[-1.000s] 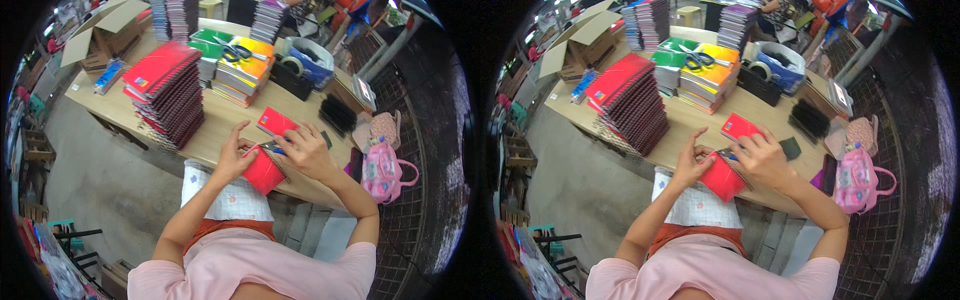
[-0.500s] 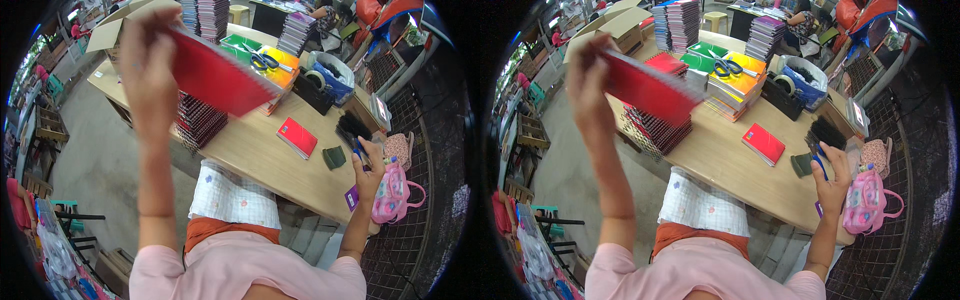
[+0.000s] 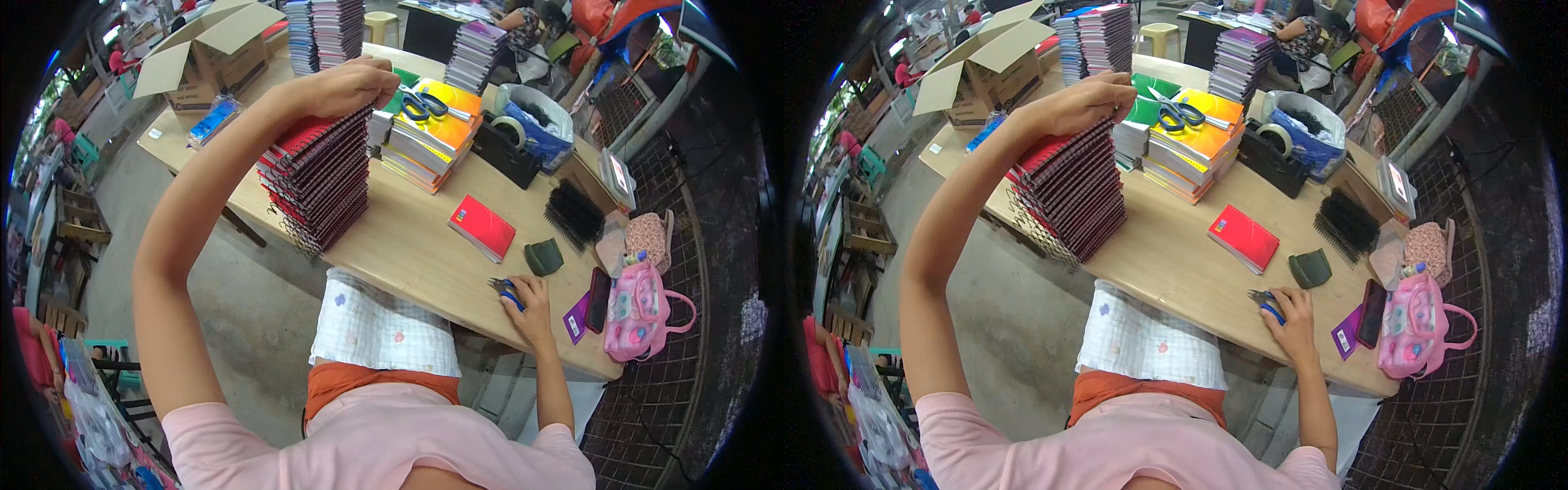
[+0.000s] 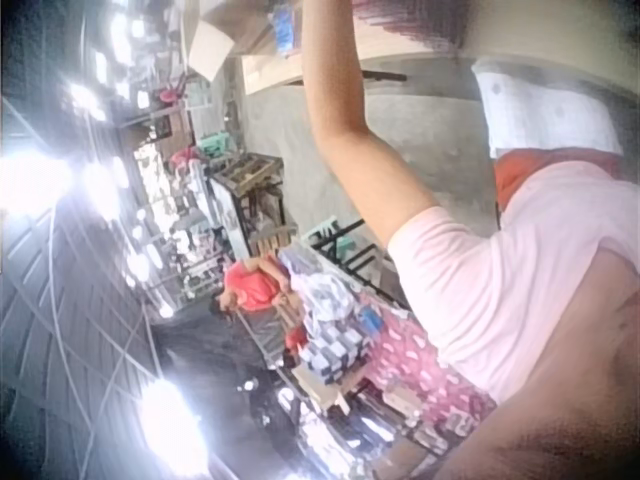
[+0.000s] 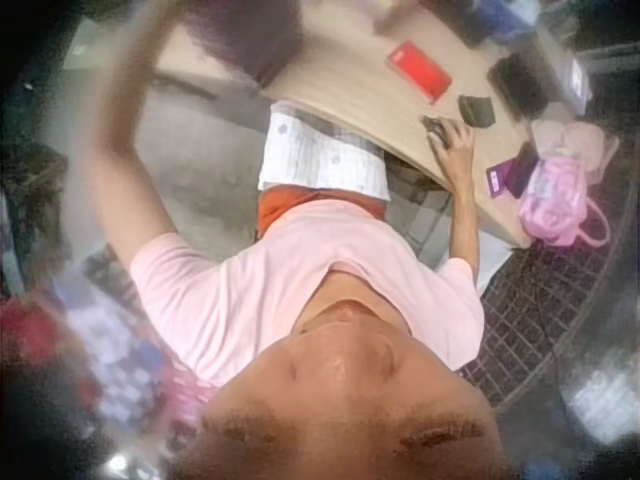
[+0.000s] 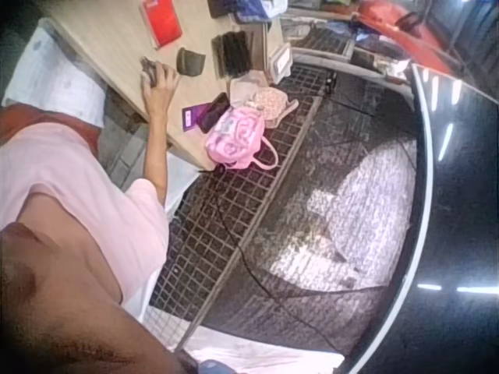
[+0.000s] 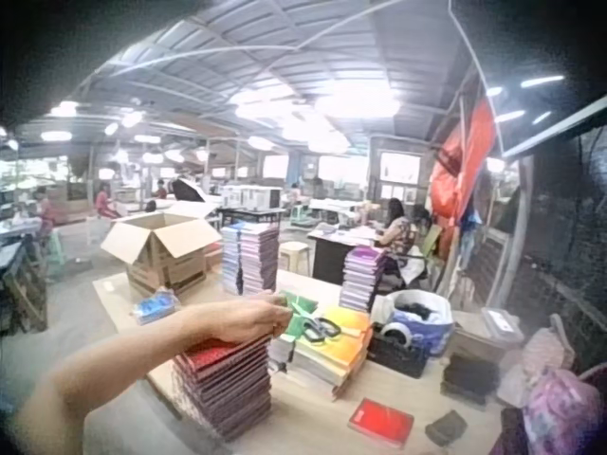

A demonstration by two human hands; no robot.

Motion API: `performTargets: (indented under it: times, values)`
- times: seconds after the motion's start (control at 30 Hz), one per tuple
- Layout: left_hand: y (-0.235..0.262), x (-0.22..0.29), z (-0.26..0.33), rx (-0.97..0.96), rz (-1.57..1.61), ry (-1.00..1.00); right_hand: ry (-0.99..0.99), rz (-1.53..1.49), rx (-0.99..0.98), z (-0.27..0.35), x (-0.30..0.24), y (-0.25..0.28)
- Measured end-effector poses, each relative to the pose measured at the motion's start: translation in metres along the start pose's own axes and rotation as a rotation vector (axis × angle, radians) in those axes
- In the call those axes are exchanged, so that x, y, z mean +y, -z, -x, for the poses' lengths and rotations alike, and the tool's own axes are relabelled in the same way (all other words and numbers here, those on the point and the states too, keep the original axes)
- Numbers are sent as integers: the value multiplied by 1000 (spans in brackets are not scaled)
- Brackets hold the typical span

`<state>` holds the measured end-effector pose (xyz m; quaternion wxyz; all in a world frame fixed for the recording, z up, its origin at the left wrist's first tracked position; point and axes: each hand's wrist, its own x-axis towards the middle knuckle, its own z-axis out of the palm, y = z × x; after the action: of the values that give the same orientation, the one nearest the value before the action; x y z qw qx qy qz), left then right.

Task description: The person prepares notebooks by aligning them, using pliers to cut a metal spiral spine from a stack of notebooks, and sorting them.

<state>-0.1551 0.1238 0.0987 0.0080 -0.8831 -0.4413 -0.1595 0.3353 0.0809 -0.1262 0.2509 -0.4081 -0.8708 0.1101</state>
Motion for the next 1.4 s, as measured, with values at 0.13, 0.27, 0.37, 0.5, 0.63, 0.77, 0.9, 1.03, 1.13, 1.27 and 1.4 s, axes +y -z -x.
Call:
performTargets:
  times: [0.13,0.27,0.37,0.5,0.63,0.77,0.9,1.03,1.13,1.27,1.4]
  values:
    - [10,24,1,233,-312,66,95,54,43,2,6,-4]
    - [34,144,-2,610,-36,-103,-14,-14,284,-3,19,14]
    - [-72,174,-25,289,492,146,-309,-101,432,-40,59,29]
    - [-285,88,-64,421,385,623,-306,271,277,-107,115,22]
    - [-310,72,-102,182,557,902,-499,462,24,-134,137,20]
    - [-310,60,-113,94,531,964,-466,536,-11,-136,179,19]
    - [-307,72,-85,322,691,918,-380,395,253,-128,180,18]
    - [-271,133,-48,819,900,619,-17,464,308,-110,147,56]
    - [-258,162,-3,758,634,417,14,26,292,-91,100,61]
    - [-280,182,21,645,623,428,-179,-507,110,-55,26,29]
    - [-292,198,10,723,703,547,-129,-537,111,-41,0,4]
